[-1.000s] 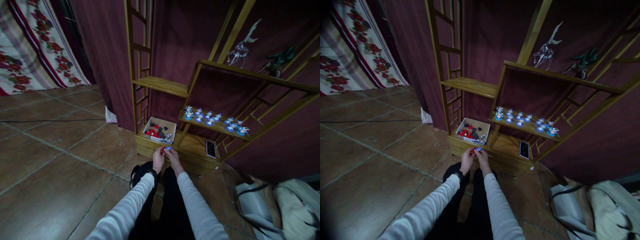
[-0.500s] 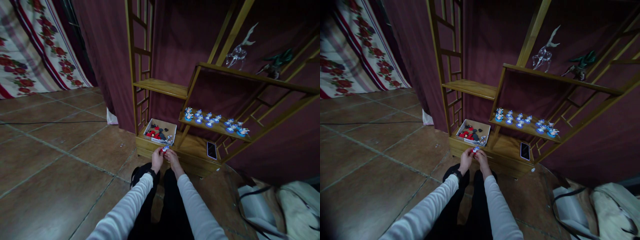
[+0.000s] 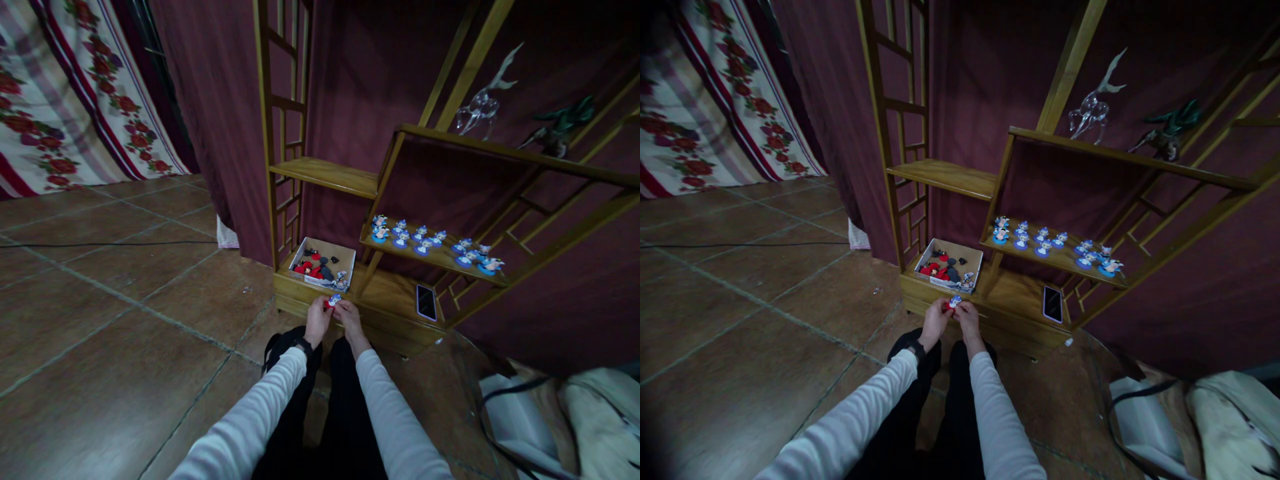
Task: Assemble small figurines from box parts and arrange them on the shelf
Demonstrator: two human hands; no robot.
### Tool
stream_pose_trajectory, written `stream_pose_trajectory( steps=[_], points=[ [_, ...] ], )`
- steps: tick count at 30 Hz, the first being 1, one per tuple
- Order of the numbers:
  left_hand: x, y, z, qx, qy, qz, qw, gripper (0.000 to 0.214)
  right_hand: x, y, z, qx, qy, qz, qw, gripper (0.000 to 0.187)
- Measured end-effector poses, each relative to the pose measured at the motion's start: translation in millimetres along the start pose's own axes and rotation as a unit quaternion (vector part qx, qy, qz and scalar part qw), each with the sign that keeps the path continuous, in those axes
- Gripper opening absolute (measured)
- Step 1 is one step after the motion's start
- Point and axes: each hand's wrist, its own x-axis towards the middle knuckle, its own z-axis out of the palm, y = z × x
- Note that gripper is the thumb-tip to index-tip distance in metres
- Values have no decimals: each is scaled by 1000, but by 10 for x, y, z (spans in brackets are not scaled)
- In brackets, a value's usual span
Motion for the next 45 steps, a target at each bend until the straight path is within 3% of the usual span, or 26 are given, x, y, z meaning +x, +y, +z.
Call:
stream_pose_trajectory(
  steps=[5,9,17,27,39,45],
  points=[
    [-77,226,-153,174,-68,95,978,22,-1,-32,-14,58,-21,16,998,25],
    [-90,365,-226,280,-116,121,945,26,24,-39,-47,81,-15,20,996,28],
    [-82,409,-319,348,-159,177,907,28,79,-3,-95,86,-11,17,996,28],
    [-118,429,-365,282,-169,140,934,34,31,-76,-91,38,-19,12,999,28],
    [-145,391,-373,249,-154,189,937,31,-17,-111,-85,53,-35,26,998,29],
    [-78,250,-306,142,-103,108,978,19,-33,-124,-91,53,-45,29,997,25]
  ],
)
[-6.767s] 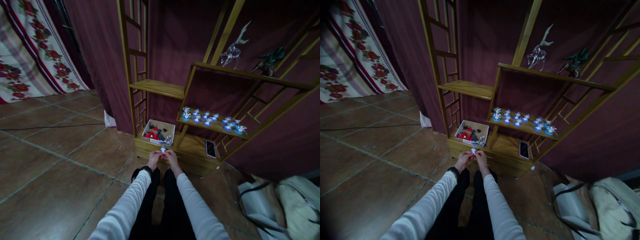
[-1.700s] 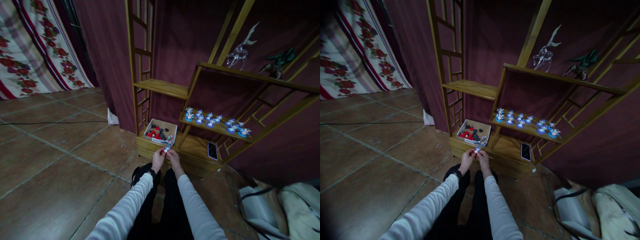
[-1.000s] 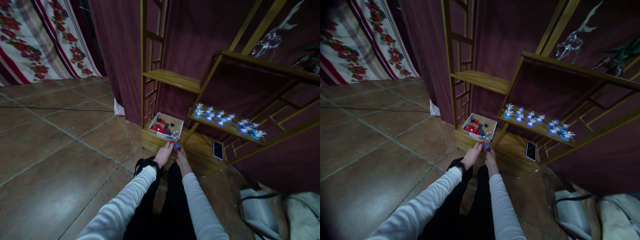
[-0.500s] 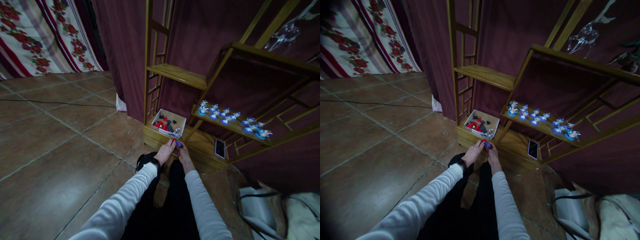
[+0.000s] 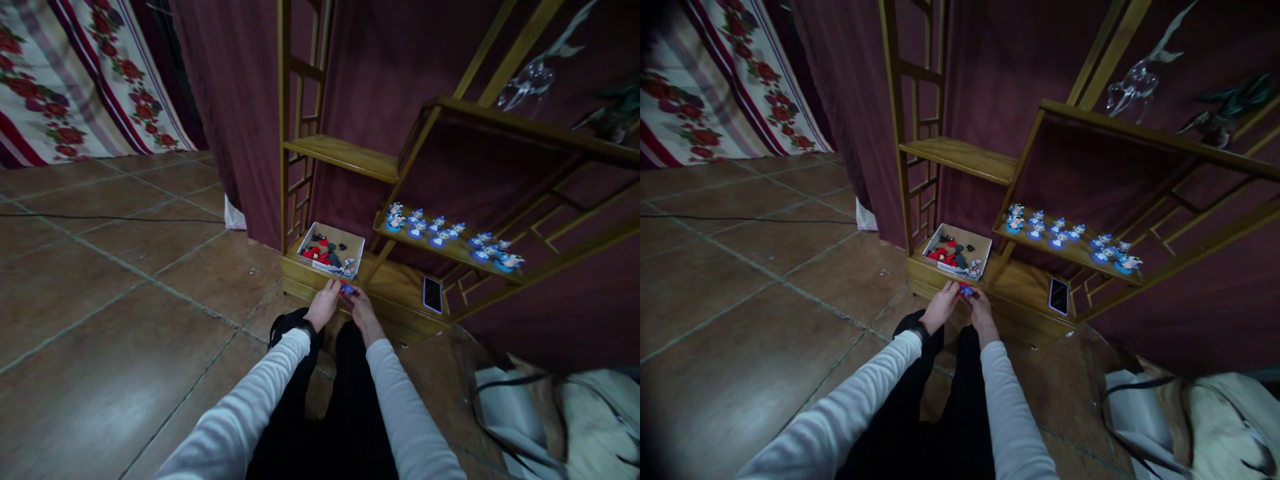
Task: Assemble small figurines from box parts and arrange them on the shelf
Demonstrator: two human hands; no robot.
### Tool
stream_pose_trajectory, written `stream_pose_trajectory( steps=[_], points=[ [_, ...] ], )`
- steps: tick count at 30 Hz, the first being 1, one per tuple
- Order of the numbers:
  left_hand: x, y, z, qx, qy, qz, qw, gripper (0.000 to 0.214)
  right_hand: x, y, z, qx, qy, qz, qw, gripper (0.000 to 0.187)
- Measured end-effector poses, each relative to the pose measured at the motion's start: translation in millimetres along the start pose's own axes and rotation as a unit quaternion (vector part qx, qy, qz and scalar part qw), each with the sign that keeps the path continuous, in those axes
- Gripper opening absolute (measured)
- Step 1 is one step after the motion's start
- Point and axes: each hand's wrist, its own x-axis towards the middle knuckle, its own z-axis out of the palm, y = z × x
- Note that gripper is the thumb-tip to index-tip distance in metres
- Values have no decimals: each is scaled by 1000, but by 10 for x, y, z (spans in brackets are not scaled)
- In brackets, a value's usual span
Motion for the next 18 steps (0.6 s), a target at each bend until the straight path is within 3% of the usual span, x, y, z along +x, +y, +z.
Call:
stream_pose_trajectory(
  steps=[5,10,18],
  points=[
    [155,-248,151,-209,49,-81,973,12,-2,0,11,-1,-15,25,1000,23],
    [226,-324,212,-405,38,-169,898,22,27,23,23,-13,-7,29,999,28],
    [211,-271,149,-494,7,-222,840,29,37,36,59,-23,19,12,999,30]
  ],
)
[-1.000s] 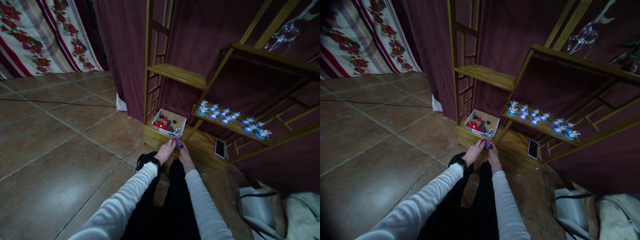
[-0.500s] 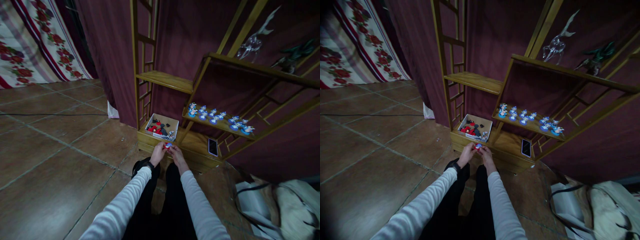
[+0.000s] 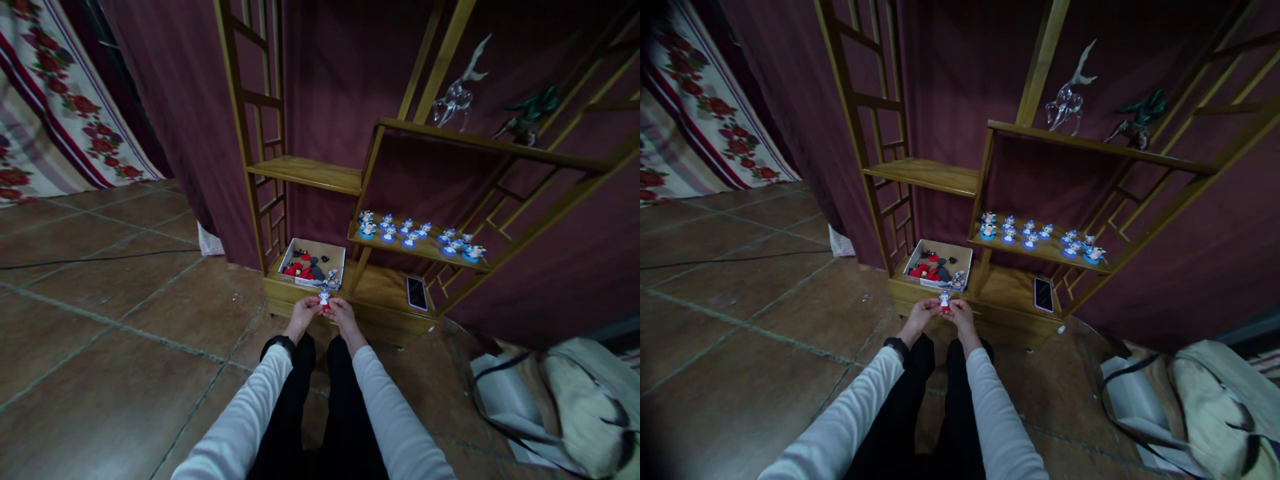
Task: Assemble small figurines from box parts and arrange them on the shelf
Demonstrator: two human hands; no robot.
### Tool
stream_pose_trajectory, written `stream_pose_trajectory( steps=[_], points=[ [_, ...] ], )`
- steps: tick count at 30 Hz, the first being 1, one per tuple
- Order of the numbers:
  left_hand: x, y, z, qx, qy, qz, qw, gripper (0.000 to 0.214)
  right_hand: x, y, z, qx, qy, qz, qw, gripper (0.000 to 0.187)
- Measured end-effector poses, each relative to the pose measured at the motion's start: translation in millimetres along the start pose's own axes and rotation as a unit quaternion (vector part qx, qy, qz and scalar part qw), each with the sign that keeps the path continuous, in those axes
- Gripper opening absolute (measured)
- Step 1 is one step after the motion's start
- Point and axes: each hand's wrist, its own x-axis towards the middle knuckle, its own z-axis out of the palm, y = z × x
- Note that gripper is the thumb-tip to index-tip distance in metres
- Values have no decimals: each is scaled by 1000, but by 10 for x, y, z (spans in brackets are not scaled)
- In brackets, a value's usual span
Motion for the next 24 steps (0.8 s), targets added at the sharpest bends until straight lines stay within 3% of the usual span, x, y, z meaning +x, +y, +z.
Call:
stream_pose_trajectory(
  steps=[18,24],
  points=[
    [72,-115,-35,39,4,-4,999,31,7,32,13,-51,35,-17,998,24],
    [61,-113,-46,36,6,5,999,30,4,37,9,-57,18,-18,998,25]
  ],
)
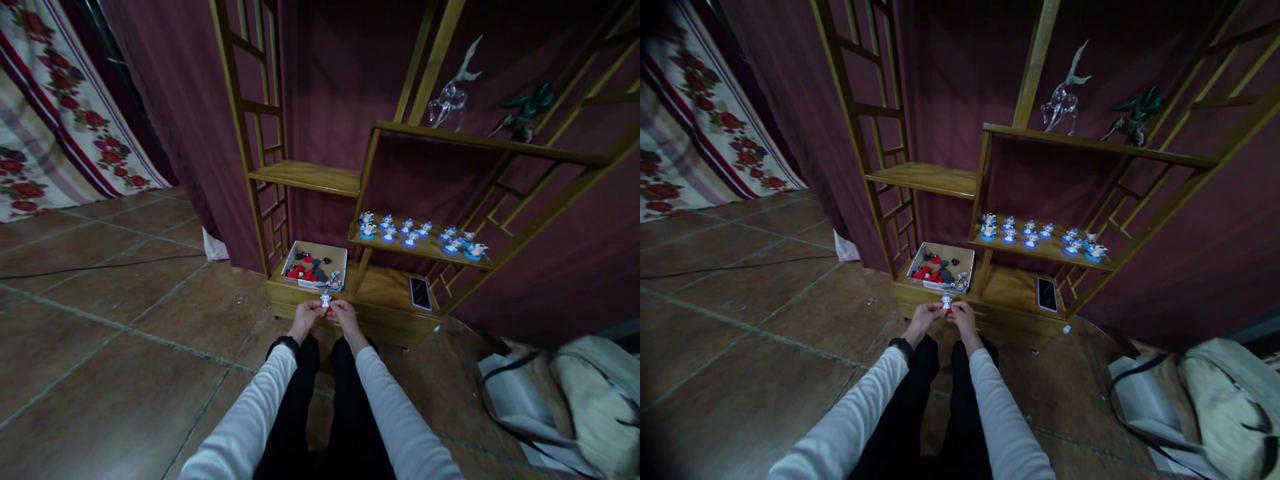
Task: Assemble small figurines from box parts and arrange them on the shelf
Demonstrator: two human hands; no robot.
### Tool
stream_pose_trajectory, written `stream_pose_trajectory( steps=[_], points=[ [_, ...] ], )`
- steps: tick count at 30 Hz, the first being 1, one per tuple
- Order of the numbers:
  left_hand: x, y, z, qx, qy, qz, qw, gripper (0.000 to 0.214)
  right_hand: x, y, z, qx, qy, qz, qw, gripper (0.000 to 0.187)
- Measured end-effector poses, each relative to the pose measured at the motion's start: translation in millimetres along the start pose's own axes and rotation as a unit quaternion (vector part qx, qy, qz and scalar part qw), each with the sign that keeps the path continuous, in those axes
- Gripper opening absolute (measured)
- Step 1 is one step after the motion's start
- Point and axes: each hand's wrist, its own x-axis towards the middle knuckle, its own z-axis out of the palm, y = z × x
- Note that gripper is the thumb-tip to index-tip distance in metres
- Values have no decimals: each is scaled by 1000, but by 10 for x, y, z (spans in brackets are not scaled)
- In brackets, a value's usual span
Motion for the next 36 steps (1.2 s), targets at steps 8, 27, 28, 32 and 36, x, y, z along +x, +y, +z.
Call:
stream_pose_trajectory(
  steps=[8,27,28,32,36],
  points=[
    [-31,28,33,-31,24,19,999,30,-16,6,44,15,24,-9,1000,26],
    [-76,87,29,-134,11,-22,991,34,-5,-28,-13,86,-32,46,995,33],
    [-73,84,27,-138,5,-21,990,33,-7,-35,-16,90,-35,52,994,33],
    [-60,78,19,-146,-7,-42,988,25,-6,-62,-39,103,-33,56,993,33],
    [-50,77,10,-129,-10,-74,989,19,-10,-89,-53,98,-24,57,993,30]
  ],
)
